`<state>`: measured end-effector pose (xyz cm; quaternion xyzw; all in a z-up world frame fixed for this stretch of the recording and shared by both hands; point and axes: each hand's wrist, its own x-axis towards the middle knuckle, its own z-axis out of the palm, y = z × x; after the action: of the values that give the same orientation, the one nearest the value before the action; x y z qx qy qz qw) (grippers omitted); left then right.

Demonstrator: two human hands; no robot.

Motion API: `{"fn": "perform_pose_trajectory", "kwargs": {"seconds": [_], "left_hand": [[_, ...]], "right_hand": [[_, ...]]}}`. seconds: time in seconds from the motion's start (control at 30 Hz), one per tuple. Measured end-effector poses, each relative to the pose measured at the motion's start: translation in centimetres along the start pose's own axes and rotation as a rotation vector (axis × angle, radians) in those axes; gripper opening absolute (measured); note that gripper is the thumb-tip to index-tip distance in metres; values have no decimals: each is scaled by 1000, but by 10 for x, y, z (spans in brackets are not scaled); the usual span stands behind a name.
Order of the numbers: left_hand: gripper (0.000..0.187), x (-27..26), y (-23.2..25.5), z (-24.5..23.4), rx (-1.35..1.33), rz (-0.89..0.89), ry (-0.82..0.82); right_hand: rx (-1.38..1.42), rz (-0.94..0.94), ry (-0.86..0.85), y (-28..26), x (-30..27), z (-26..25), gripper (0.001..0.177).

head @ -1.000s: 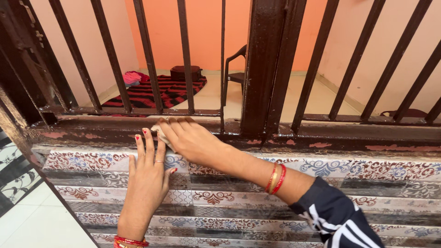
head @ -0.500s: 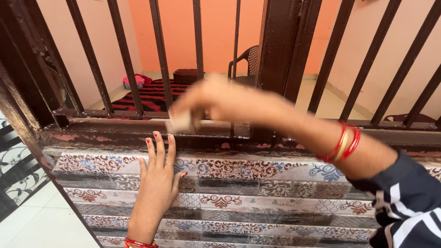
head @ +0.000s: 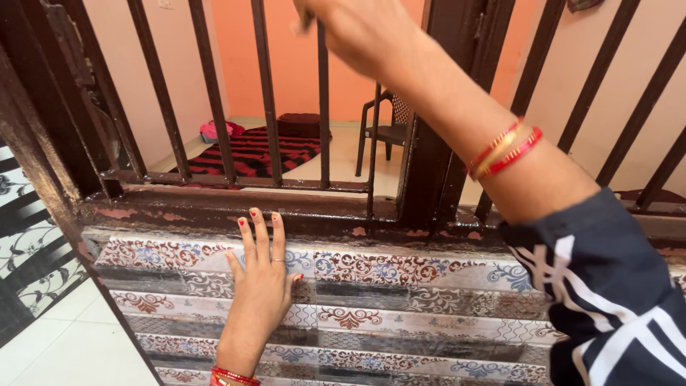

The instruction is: The person wipes the horizontal and vertical surfaces of a metal window frame with a cloth.

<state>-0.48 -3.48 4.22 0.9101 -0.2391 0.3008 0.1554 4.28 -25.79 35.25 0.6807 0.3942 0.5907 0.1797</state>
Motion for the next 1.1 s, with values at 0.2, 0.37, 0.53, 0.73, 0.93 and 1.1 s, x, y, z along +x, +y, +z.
{"fn": "perform_pose_trajectory", "kwargs": {"seconds": [0.2,0.37,0.53,0.73,0.93,1.1], "left_hand": [[106,-2,-3,-1,-40,19,-4],[108,-3,-1,-5,-39,1,-36],[108,-2,-2,-5,-57,-1,-35],[109,-1,0,-3,-54,-13,-49],[109,-2,0,-4,-77,-1,-42],[109,-10,-4,-20,-140,-53,-242]], "right_hand": [[18,7,-370,-90,-35,-8,13],[6,43,-344,-153,-76,-4,9],[185,178,-147,-184,-98,-4,32],[179,119,1,-207,-116,-15,30],[258,185,-243,-211,-132,-3,46],[268,314,-248,-222,-133,12,49]]}}
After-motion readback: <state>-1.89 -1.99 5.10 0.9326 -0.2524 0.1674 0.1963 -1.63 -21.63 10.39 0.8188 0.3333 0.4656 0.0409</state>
